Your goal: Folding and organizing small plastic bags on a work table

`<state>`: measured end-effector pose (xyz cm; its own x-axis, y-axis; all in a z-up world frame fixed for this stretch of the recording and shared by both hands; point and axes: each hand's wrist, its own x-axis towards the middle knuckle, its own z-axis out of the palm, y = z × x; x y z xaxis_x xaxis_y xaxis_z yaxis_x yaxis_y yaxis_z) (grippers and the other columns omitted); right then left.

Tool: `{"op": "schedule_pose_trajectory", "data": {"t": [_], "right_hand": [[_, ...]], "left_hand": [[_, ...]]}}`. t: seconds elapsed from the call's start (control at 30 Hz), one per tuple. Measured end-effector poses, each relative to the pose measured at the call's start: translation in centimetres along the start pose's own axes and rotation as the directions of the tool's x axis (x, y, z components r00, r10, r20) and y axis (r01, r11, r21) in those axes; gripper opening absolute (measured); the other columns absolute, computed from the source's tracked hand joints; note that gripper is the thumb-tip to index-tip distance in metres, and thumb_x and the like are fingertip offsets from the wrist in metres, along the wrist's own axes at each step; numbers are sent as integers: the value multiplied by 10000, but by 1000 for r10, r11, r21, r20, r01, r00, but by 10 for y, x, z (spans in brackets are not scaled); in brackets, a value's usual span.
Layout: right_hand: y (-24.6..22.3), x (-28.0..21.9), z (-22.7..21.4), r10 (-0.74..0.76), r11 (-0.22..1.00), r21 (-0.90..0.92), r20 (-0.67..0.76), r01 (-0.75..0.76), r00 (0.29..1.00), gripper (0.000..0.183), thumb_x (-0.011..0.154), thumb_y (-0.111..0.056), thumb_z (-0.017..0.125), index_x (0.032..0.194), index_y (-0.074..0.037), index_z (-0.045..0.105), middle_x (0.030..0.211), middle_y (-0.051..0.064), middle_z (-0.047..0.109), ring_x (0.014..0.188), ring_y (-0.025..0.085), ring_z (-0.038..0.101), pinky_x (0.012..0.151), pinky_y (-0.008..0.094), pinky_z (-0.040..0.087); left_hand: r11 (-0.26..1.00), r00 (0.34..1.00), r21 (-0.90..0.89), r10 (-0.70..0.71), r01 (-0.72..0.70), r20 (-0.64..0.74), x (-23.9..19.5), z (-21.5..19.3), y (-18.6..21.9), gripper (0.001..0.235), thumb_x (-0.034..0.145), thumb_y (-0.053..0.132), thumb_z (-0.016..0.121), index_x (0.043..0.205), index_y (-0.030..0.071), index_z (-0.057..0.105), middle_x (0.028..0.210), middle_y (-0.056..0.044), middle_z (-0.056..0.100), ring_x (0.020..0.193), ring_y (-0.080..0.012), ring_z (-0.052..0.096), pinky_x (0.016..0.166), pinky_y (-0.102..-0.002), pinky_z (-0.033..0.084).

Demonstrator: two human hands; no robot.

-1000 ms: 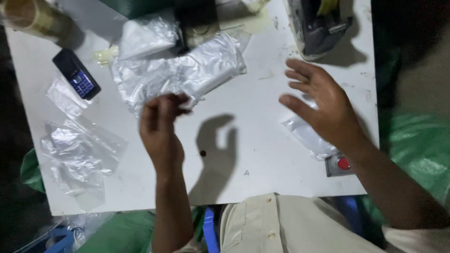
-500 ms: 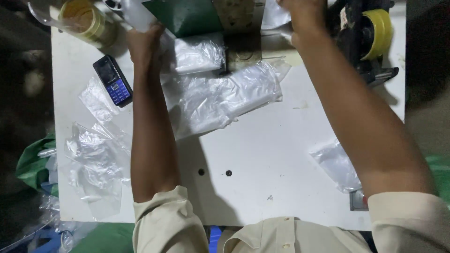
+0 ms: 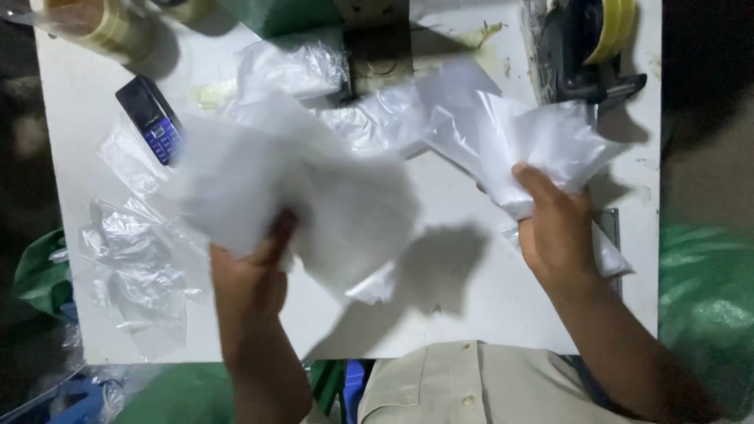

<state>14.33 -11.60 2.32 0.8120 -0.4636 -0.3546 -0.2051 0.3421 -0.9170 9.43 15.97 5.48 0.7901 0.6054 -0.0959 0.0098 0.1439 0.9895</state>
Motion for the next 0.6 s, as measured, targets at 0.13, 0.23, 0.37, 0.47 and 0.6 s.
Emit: {"op": "schedule_pose_trajectory", "data": {"t": [0.13, 0.23, 0.37, 0.47, 0.6], "right_hand": [[16, -18, -38, 156, 973, 159, 73, -166, 985, 479, 861, 39, 735, 1310, -85, 626, 1147, 13, 665, 1115, 188, 660, 1041, 548, 537], [17, -24, -54, 185, 969, 147, 116, -201, 976, 467, 870, 11, 707, 1322, -74, 623, 1172, 39, 667, 1171, 228, 651, 1077, 570, 494], [2, -46, -62, 222, 953, 179, 127, -243, 967, 485, 874, 9, 681, 1346, -78, 606, 1176, 36, 648, 1171, 231, 642, 1068, 587, 491], [-2, -66, -76, 266, 946, 128, 211, -297, 940, 548, 908, -23, 623, 1447, -96, 559, 1312, 51, 630, 1261, 243, 618, 1112, 548, 463], [-23, -81, -104, 268, 957, 16, 337, -290, 902, 551, 882, -74, 649, 1419, -21, 542, 1205, 96, 656, 1170, 290, 668, 1069, 580, 510]], "left_hand": [[909, 902, 321, -352, 265, 251, -29, -15, -43, 624, 762, 31, 817, 1348, 4, 606, 1228, -189, 700, 1156, -285, 606, 1033, -545, 488], [532, 945, 789, 65, -306, 322, -66, 18, -5, 1061, 804, 328, 896, 1468, -217, 273, 1226, -445, 582, 1053, -602, 617, 920, -681, 459], [23, 697, 875, 615, -483, 369, -110, 40, -74, 749, 983, 531, 707, 1488, 15, 510, 1509, -232, 462, 1441, -440, 416, 1200, -614, 244], [283, 533, 468, 612, -837, 584, -132, 85, -77, 441, 1015, 202, 693, 1425, 67, 602, 1484, -208, 564, 1398, -459, 522, 1158, -538, 442], [379, 487, 317, 552, -869, 676, -128, 93, -76, 284, 995, 143, 677, 1277, 173, 700, 1246, -40, 691, 1195, -279, 651, 1126, -487, 470]]}}
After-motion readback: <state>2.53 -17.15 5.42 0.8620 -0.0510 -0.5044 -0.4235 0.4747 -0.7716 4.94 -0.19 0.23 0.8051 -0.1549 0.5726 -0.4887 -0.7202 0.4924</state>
